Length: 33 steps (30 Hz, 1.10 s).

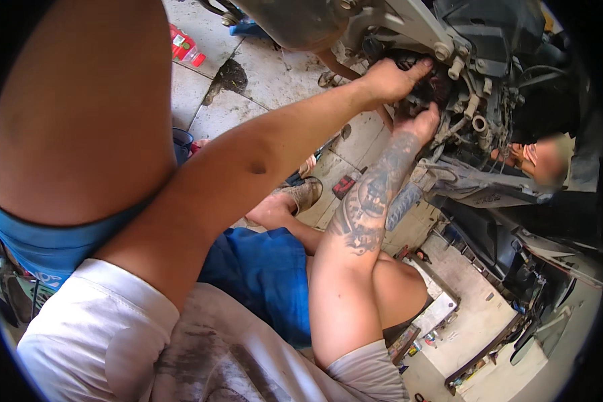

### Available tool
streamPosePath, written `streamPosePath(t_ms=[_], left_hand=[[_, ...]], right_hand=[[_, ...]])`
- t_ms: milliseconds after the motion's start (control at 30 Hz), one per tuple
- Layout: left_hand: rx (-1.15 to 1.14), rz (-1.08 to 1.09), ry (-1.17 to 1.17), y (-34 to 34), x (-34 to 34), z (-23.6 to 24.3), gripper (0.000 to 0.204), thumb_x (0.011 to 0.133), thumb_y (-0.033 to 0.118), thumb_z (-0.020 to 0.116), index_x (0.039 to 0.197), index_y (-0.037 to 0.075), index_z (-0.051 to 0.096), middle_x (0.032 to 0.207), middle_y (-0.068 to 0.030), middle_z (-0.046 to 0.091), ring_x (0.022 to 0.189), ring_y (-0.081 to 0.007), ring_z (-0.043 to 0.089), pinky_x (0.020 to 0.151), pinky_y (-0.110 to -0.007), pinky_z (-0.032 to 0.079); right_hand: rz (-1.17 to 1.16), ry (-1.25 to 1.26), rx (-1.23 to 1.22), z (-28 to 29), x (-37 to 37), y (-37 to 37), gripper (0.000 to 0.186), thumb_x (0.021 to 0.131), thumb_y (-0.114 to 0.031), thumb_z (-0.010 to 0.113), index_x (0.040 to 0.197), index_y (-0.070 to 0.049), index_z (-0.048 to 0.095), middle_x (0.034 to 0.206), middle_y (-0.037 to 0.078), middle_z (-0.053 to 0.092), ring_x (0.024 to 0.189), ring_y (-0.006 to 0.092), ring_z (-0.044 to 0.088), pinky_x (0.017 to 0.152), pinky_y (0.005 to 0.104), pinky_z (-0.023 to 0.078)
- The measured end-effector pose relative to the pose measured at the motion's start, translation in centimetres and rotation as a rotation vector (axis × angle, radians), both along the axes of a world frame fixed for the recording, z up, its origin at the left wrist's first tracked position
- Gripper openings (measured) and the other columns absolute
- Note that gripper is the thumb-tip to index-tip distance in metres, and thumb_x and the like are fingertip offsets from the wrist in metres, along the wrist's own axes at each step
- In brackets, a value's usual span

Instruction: Repairing motorcycle engine components, specifically focusing on the stator and carburetor areas.

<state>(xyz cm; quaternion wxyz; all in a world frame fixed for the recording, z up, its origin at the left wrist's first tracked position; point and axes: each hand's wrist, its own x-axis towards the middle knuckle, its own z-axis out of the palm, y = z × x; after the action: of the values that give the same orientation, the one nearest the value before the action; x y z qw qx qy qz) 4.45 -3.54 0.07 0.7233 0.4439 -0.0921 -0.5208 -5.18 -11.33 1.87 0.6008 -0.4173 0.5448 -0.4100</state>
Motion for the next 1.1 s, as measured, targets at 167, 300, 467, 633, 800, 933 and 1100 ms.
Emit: streamPosePath(t_ms=[167, 300, 467, 633, 800, 933, 1100], left_hand=[[0.044, -0.065, 0.015, -0.2, -0.1, 1.3, 0.079, 0.087, 0.064, 0.061, 0.119, -0.007, 0.063, 0.123, -0.025, 0.063, 0.113, -0.0324, 0.063, 0.094, -0.038, 0.049], [0.05, -0.137, 0.015, 0.3, 0.2, 1.2, 0.079, 0.087, 0.062, 0.062, 0.126, -0.006, 0.059, 0.128, -0.0242, 0.061, 0.115, -0.0327, 0.061, 0.095, -0.038, 0.048], [-0.117, -0.051, 0.179, 0.0, -0.1, 0.5, 0.073, 0.087, 0.057, 0.066, 0.129, -0.002, 0.059, 0.127, -0.0189, 0.062, 0.117, -0.0277, 0.06, 0.096, -0.036, 0.047], [-0.083, -0.063, 0.011, 0.1, 0.1, 0.6, 0.069, 0.082, 0.053, 0.073, 0.126, 0.0, 0.061, 0.122, -0.0141, 0.065, 0.112, -0.0213, 0.062, 0.096, -0.035, 0.048], [-0.14, 0.137, 0.079, 1.1, -1.1, 2.4, 0.06, 0.08, 0.043, 0.079, 0.119, 0.0, 0.064, 0.107, -0.008, 0.069, 0.094, -0.0176, 0.064, 0.078, -0.031, 0.054], [-0.095, 0.117, 0.102, 1.3, -1.4, 2.6, 0.057, 0.079, 0.039, 0.081, 0.118, 0.0, 0.064, 0.105, -0.0082, 0.068, 0.09, -0.0173, 0.065, 0.063, -0.034, 0.059], [-0.059, 0.223, 0.009, 0.7, -2.6, 2.8, 0.052, 0.08, 0.036, 0.08, 0.114, -0.001, 0.065, 0.096, -0.0088, 0.07, 0.07, -0.0169, 0.066, 0.046, -0.032, 0.057]], right_hand=[[0.032, -0.286, 0.037, -0.2, -3.0, -1.9, 0.052, 0.093, -0.04, 0.057, 0.132, -0.007, 0.054, 0.133, 0.012, 0.056, 0.123, 0.0299, 0.05, 0.105, 0.0507, 0.037], [0.132, -0.243, -0.032, -1.1, -3.6, -3.1, 0.058, 0.091, -0.044, 0.061, 0.135, -0.009, 0.051, 0.14, 0.012, 0.051, 0.127, 0.0318, 0.045, 0.106, 0.0513, 0.035], [0.211, -0.355, 0.012, -0.9, -3.8, -2.9, 0.063, 0.09, -0.047, 0.063, 0.138, -0.01, 0.049, 0.14, 0.009, 0.051, 0.129, 0.0308, 0.044, 0.108, 0.0513, 0.032], [0.164, -0.275, 0.11, -0.1, -4.1, -2.9, 0.06, 0.091, -0.045, 0.062, 0.139, -0.012, 0.048, 0.14, 0.007, 0.052, 0.131, 0.0295, 0.043, 0.11, 0.0511, 0.03], [0.183, -0.227, -0.041, -0.3, -4.0, -2.5, 0.05, 0.097, -0.041, 0.056, 0.133, -0.006, 0.054, 0.128, 0.008, 0.061, 0.115, 0.0253, 0.057, 0.102, 0.0408, 0.043], [0.181, -0.239, -0.036, -0.7, -4.2, -3.0, 0.045, 0.098, -0.036, 0.055, 0.131, -0.005, 0.054, 0.127, 0.009, 0.061, 0.114, 0.0248, 0.058, 0.103, 0.0403, 0.043], [0.288, 0.019, 0.052, -0.6, -4.5, -3.9, 0.068, 0.092, -0.059, 0.052, 0.142, -0.013, 0.046, 0.142, 0.008, 0.051, 0.129, 0.0274, 0.049, 0.105, 0.0512, 0.041]])
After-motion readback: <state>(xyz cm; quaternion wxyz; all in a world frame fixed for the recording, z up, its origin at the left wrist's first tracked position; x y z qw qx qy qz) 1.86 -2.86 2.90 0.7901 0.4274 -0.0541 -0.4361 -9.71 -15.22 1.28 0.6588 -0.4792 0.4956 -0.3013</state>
